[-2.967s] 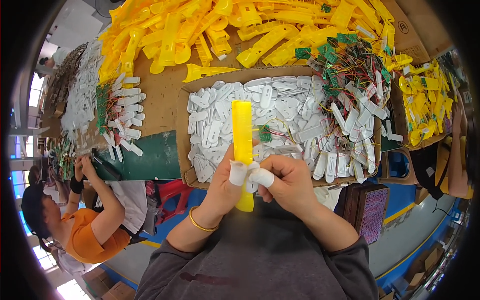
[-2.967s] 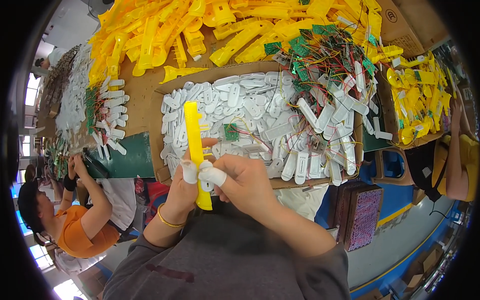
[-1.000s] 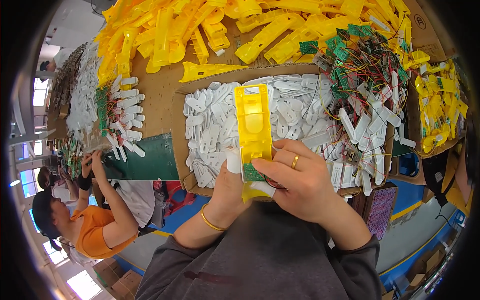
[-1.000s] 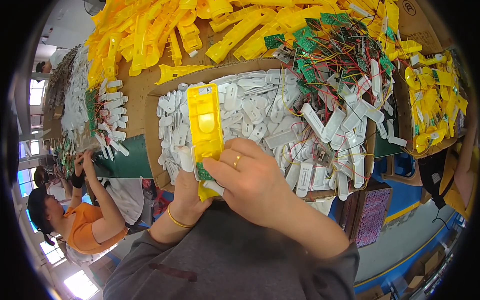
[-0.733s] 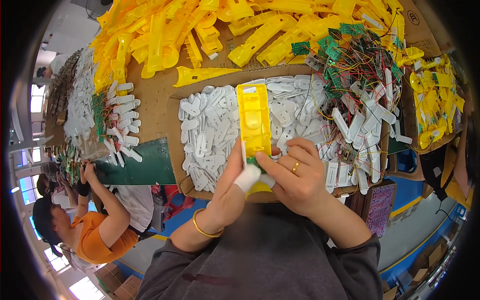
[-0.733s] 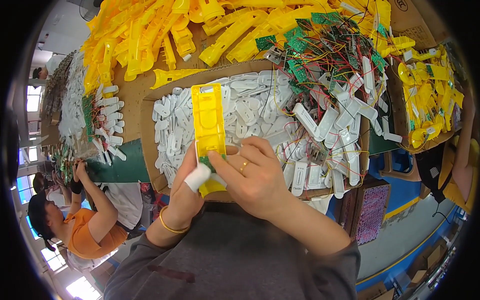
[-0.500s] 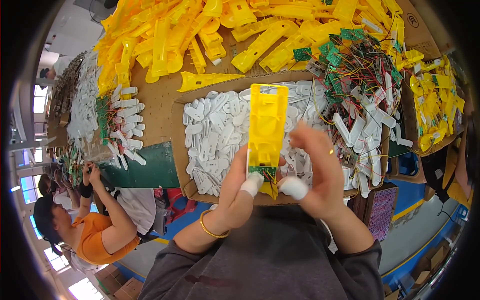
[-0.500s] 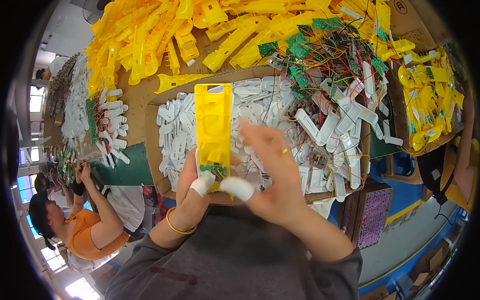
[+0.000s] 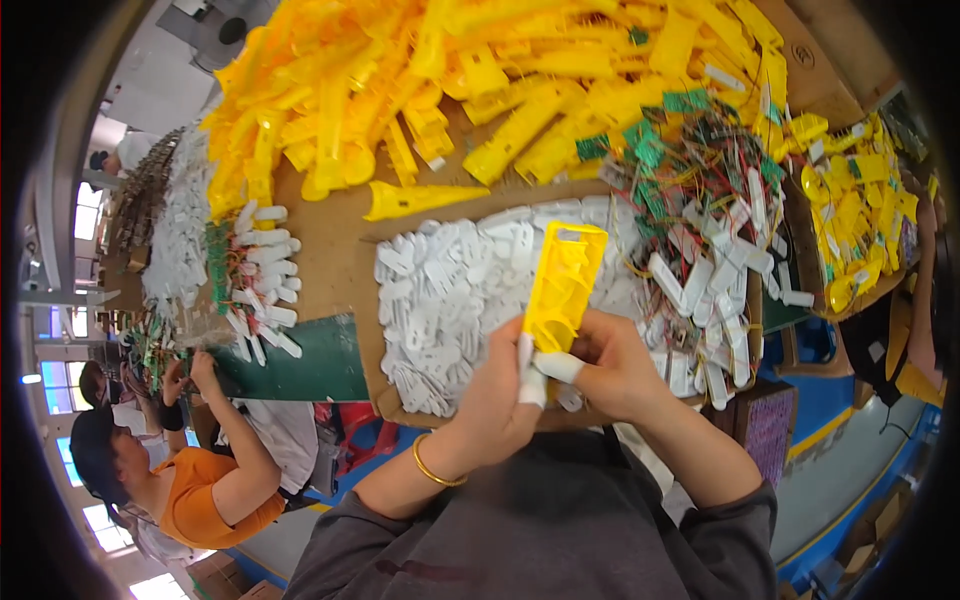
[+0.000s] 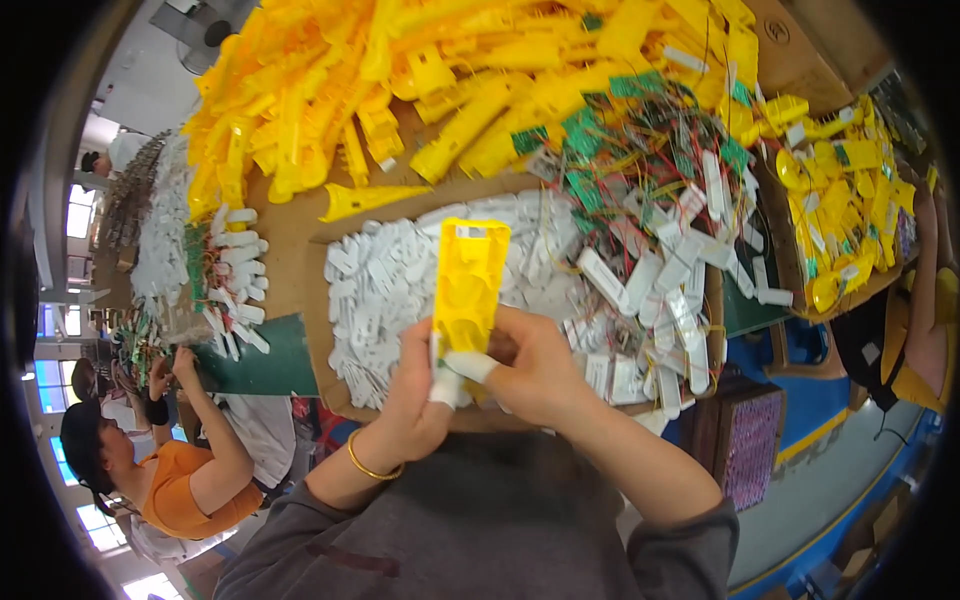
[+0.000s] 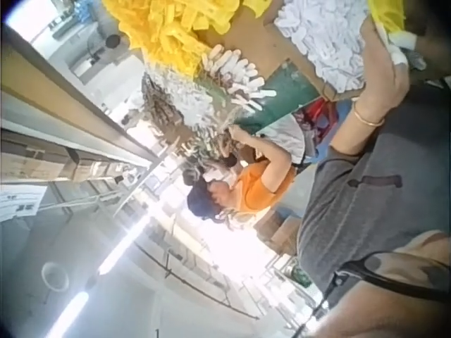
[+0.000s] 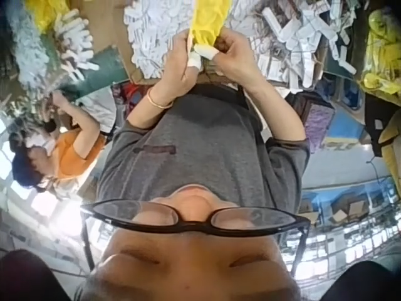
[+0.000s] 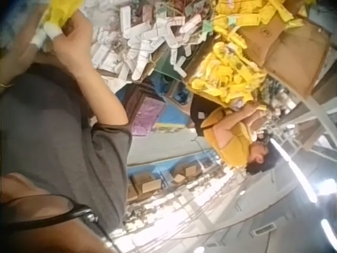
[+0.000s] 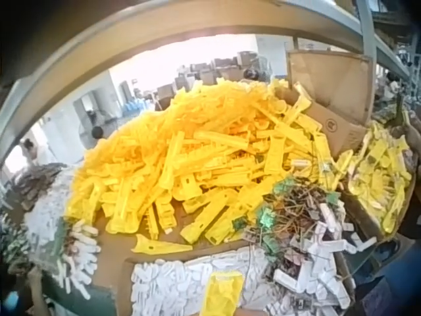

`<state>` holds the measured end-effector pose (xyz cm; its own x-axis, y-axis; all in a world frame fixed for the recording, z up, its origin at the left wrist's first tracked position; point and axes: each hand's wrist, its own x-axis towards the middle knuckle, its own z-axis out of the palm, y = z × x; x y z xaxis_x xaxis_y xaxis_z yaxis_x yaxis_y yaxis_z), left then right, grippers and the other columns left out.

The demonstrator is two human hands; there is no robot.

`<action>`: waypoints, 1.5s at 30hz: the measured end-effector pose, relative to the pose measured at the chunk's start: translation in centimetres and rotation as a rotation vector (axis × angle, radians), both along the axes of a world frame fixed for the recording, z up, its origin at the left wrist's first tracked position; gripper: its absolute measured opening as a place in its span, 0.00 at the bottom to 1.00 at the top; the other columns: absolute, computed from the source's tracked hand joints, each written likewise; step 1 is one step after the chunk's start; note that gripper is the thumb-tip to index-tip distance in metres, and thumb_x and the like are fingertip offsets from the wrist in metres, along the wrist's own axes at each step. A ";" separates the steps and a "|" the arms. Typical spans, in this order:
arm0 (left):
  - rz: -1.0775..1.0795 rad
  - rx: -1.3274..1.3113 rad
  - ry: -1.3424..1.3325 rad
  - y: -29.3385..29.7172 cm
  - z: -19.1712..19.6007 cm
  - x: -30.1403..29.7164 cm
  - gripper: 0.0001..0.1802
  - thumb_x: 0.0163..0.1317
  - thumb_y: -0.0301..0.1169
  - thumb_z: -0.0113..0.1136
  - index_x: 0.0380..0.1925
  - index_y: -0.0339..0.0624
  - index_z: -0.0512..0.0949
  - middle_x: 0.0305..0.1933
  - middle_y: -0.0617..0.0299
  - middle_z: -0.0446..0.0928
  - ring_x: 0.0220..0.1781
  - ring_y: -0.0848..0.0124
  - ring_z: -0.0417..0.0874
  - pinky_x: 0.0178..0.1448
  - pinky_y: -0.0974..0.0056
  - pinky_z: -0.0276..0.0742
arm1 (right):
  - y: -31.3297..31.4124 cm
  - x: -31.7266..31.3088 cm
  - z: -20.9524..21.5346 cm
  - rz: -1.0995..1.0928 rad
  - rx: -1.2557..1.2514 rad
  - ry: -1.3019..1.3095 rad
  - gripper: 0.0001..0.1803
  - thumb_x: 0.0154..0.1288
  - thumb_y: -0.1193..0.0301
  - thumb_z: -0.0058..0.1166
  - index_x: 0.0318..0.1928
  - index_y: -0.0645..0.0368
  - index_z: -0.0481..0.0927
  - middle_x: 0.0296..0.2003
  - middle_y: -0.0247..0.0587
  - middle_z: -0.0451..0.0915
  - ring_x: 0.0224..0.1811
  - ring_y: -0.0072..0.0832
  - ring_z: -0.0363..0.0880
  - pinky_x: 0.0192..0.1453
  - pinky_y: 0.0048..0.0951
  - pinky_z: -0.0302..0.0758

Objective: Assembling small electronic components into yellow plastic housings on a factory assembly line.

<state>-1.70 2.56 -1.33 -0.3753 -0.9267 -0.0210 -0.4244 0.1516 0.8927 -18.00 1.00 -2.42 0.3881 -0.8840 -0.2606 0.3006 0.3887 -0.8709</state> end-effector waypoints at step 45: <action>0.182 0.697 1.402 1.6 -0.3 4.6 0.35 0.59 0.42 0.52 0.60 0.31 0.56 0.37 0.60 0.70 0.33 0.74 0.69 0.39 0.70 0.70 | -0.7 3.4 1.8 -0.068 -0.822 0.794 0.07 0.47 0.81 0.56 0.30 0.59 0.77 0.29 0.38 0.77 0.29 0.29 0.78 0.26 0.26 0.74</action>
